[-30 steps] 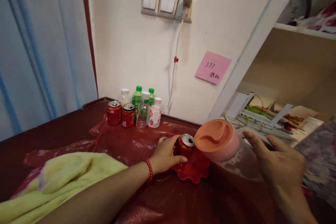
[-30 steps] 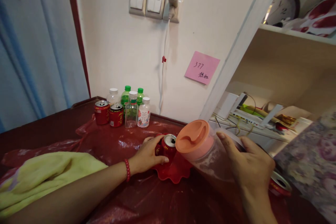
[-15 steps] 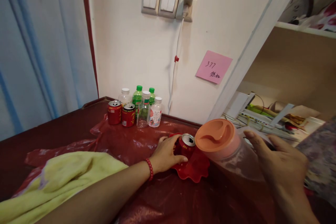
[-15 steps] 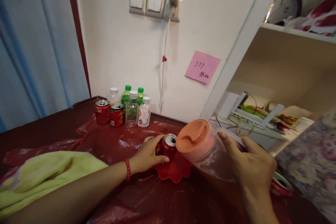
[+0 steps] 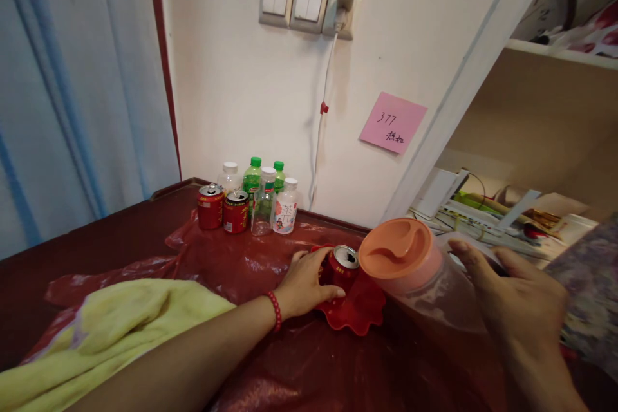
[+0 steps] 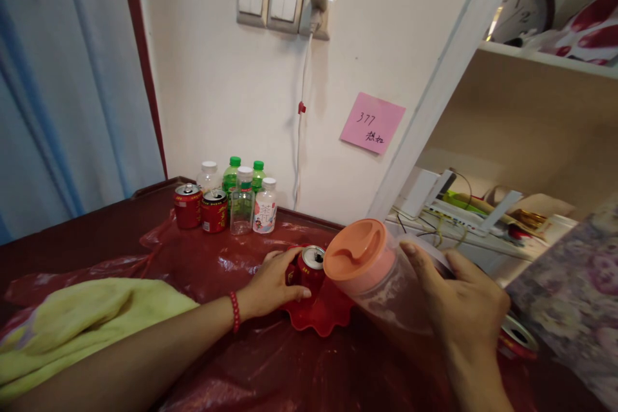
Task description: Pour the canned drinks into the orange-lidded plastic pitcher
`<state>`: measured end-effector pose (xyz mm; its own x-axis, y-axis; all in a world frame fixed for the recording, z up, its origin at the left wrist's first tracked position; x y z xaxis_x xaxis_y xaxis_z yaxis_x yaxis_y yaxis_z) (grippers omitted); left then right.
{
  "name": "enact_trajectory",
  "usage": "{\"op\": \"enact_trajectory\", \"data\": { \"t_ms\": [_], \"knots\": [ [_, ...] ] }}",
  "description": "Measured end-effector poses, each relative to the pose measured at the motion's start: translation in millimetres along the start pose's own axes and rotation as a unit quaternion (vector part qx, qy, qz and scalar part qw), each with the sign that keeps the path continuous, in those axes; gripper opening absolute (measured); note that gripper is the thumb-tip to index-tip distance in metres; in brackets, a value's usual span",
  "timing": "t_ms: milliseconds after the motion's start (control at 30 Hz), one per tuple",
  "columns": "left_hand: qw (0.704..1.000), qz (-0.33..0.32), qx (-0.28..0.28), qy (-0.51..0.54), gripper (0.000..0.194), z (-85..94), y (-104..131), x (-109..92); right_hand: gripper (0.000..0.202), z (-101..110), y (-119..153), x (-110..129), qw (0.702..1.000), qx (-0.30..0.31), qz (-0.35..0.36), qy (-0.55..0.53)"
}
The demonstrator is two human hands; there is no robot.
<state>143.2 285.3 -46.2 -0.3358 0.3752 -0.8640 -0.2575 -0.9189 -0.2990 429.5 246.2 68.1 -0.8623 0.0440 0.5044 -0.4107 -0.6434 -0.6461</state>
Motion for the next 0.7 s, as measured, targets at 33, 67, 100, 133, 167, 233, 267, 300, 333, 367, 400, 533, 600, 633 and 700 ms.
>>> {"op": "enact_trajectory", "data": {
  "t_ms": [33, 67, 100, 133, 167, 233, 267, 300, 333, 367, 400, 533, 600, 633, 700],
  "knots": [
    [1.0, 0.001, 0.0, 0.0, 0.082, -0.1, 0.0, 0.4, 0.07, 0.8, 0.5, 0.9, 1.0, 0.0, 0.0, 0.001],
    [1.0, 0.001, 0.0, 0.001, 0.082, -0.1, -0.1, 0.7, 0.07, 1.3, 0.5, 1.4, 1.0, -0.001, 0.0, 0.004],
    [1.0, 0.001, 0.0, 0.001, 0.082, -0.1, -0.3, 0.9, 0.07, 1.5, 0.0, 1.3, 1.0, -0.001, 0.0, 0.008],
    [1.0, 0.001, 0.0, 0.001, 0.082, 0.0, -0.4, 0.9, 0.071, 1.3, -0.9, 0.4, 1.0, -0.001, -0.003, 0.013],
    [1.0, 0.0, 0.0, 0.001, 0.082, 0.2, -0.6, 0.8, 0.073, 0.7, -2.1, -1.1, 1.0, 0.001, -0.007, 0.018],
    [1.0, -0.001, 0.002, 0.002, 0.083, 0.4, -0.9, 0.2, 0.077, -1.6, -4.5, -5.1, 0.999, 0.005, -0.019, 0.027],
    [1.0, -0.001, 0.002, 0.002, 0.083, 0.4, -0.9, -0.2, 0.077, -2.6, -5.4, -6.8, 0.999, 0.004, -0.02, 0.027],
    [1.0, -0.001, 0.002, 0.002, 0.083, 0.4, -0.9, -0.7, 0.077, -3.4, -6.0, -7.9, 1.0, 0.001, -0.016, 0.025],
    [1.0, 0.0, 0.003, 0.001, 0.083, 0.3, -0.7, -1.1, 0.076, -3.9, -6.4, -8.4, 1.0, -0.004, -0.009, 0.024],
    [1.0, 0.001, 0.003, 0.0, 0.082, 0.1, -0.5, -1.3, 0.074, -4.0, -6.5, -8.5, 1.0, -0.008, -0.003, 0.023],
    [1.0, 0.001, 0.002, -0.001, 0.082, 0.0, -0.3, -1.4, 0.074, -3.9, -6.4, -8.5, 1.0, -0.011, 0.0, 0.023],
    [1.0, 0.001, 0.002, -0.004, 0.081, -0.7, 0.1, -0.2, 0.077, -2.9, -5.4, -8.0, 0.999, 0.003, -0.023, 0.031],
    [1.0, 0.002, 0.001, -0.003, 0.081, -0.8, -0.1, 0.9, 0.077, -1.8, -4.6, -6.5, 0.999, 0.004, -0.023, 0.031],
    [1.0, 0.002, 0.001, -0.003, 0.081, -0.7, -0.3, 1.2, 0.076, -1.3, -4.2, -5.7, 0.999, 0.001, -0.018, 0.033],
    [1.0, 0.001, -0.001, -0.003, 0.08, -0.3, -0.6, 1.4, 0.074, -0.9, -3.8, -5.0, 0.999, -0.005, -0.01, 0.035]
  ]
}}
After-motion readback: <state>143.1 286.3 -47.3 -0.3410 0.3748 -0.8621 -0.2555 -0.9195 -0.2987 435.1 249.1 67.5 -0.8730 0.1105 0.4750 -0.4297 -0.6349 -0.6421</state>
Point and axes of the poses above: each hand's wrist, its own y-axis away from the middle knuckle, its own z-axis out of the back of the hand, x = y × z, the point moved 4 cm from there along -y, towards the middle knuckle, and after that the axes turned 14 degrees about y, right-handed, at the moved point
